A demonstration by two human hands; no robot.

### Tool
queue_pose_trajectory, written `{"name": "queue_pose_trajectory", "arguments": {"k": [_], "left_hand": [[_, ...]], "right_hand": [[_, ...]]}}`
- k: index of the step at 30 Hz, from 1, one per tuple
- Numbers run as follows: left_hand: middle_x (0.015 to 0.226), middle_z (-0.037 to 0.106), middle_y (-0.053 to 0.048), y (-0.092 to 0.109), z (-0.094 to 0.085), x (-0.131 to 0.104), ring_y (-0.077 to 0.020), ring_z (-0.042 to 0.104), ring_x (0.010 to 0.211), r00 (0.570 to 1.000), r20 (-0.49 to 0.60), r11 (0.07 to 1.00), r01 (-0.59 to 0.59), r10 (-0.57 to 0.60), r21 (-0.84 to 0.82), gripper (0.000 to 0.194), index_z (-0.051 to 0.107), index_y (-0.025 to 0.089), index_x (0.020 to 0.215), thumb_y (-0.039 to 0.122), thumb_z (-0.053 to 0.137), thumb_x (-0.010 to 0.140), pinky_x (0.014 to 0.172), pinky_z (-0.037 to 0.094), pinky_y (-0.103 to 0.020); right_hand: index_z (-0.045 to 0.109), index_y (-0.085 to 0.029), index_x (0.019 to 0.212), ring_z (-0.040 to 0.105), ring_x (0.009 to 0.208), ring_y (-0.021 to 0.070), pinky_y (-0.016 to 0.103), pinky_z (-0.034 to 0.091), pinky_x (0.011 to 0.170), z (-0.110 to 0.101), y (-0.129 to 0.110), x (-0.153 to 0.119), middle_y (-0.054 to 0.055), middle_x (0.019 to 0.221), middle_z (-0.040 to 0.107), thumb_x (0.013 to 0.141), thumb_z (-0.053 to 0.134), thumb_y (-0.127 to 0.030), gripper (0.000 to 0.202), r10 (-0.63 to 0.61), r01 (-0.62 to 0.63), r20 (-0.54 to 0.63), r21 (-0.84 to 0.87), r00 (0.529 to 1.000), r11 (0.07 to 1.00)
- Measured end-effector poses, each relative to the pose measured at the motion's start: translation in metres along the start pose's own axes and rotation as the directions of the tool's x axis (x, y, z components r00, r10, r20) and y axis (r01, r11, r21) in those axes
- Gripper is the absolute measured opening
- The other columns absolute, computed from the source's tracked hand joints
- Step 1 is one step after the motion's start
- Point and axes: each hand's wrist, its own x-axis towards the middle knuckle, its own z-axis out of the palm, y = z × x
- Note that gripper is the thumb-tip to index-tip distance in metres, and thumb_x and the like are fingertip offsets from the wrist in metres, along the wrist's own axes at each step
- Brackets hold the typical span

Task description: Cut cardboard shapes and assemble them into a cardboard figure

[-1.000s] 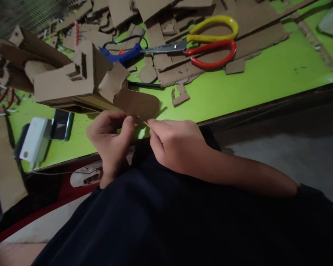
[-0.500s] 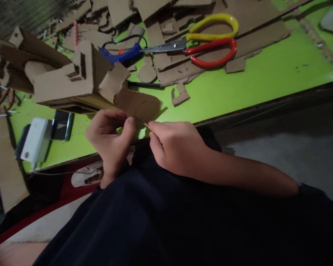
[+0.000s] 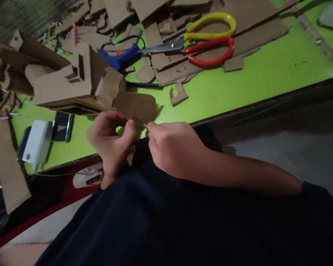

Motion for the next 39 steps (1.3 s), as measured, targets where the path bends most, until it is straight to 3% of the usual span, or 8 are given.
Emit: {"name": "queue_pose_trajectory", "arguments": {"k": [6,10,16,24,28,39], "left_hand": [[0.081,0.073,0.004,0.0,-0.001,0.001,-0.0113,0.07,0.069,0.996,0.01,0.996,-0.085,0.085,0.013,0.008,0.075,0.027,0.094,0.029,0.08,0.1,0.065,0.059,-0.034],[0.083,0.074,0.004,0.002,-0.002,0.001,-0.013,0.071,0.071,0.996,-0.001,0.996,-0.092,0.092,-0.001,0.008,0.075,0.026,0.095,0.022,0.082,0.097,0.07,0.062,-0.033],[0.08,0.072,0.003,0.002,-0.003,-0.001,-0.0134,0.069,0.07,0.994,-0.011,0.989,-0.111,0.112,0.101,0.009,0.077,0.025,0.092,0.028,0.083,0.098,0.069,0.058,-0.031],[0.081,0.073,0.002,0.0,-0.005,0.001,-0.0137,0.067,0.069,0.974,0.01,0.966,-0.226,0.227,0.122,0.015,0.074,0.027,0.097,0.029,0.082,0.11,0.063,0.054,-0.037],[0.082,0.073,0.001,-0.002,-0.007,0.001,-0.0142,0.068,0.069,0.969,0.018,0.956,-0.245,0.245,0.162,0.023,0.074,0.028,0.097,0.039,0.081,0.116,0.06,0.053,-0.039],[0.082,0.075,0.002,-0.004,-0.007,0.0,-0.0138,0.067,0.068,0.958,0.006,0.936,-0.281,0.286,0.211,0.015,0.075,0.026,0.098,0.029,0.085,0.109,0.063,0.053,-0.036]], "right_hand": [[0.083,-0.005,0.146,0.082,0.09,0.0302,0.041,0.058,0.086,0.0,-0.003,0.003,0.019,0.102,0.089,0.116,0.049,-0.017,0.047,0.01,-0.007,0.055,-0.041,0.998,0.999],[0.084,-0.005,0.136,0.079,0.085,0.0305,0.041,0.053,0.081,-0.003,-0.006,0.007,0.017,0.093,0.085,0.113,0.049,-0.014,0.043,0.0,0.007,0.102,-0.063,0.995,0.998],[0.083,-0.005,0.131,0.076,0.084,0.0321,0.044,0.045,0.077,-0.011,-0.011,0.015,0.017,0.092,0.082,0.108,0.053,-0.012,0.038,0.029,0.003,0.202,-0.154,0.979,0.988],[0.082,-0.011,0.121,0.073,0.082,0.0297,0.041,0.04,0.072,-0.015,-0.022,0.026,0.016,0.095,0.083,0.11,0.057,-0.015,0.028,0.101,-0.048,0.265,-0.199,0.959,0.979],[0.081,-0.012,0.121,0.074,0.081,0.0298,0.041,0.04,0.07,-0.019,-0.025,0.03,0.016,0.095,0.083,0.11,0.058,-0.015,0.025,0.13,-0.074,0.303,-0.189,0.944,0.979],[0.085,-0.013,0.118,0.075,0.082,0.0261,0.039,0.042,0.074,-0.031,-0.032,0.045,0.015,0.105,0.088,0.11,0.064,-0.014,0.023,0.207,-0.169,0.342,-0.137,0.916,0.976]]}}
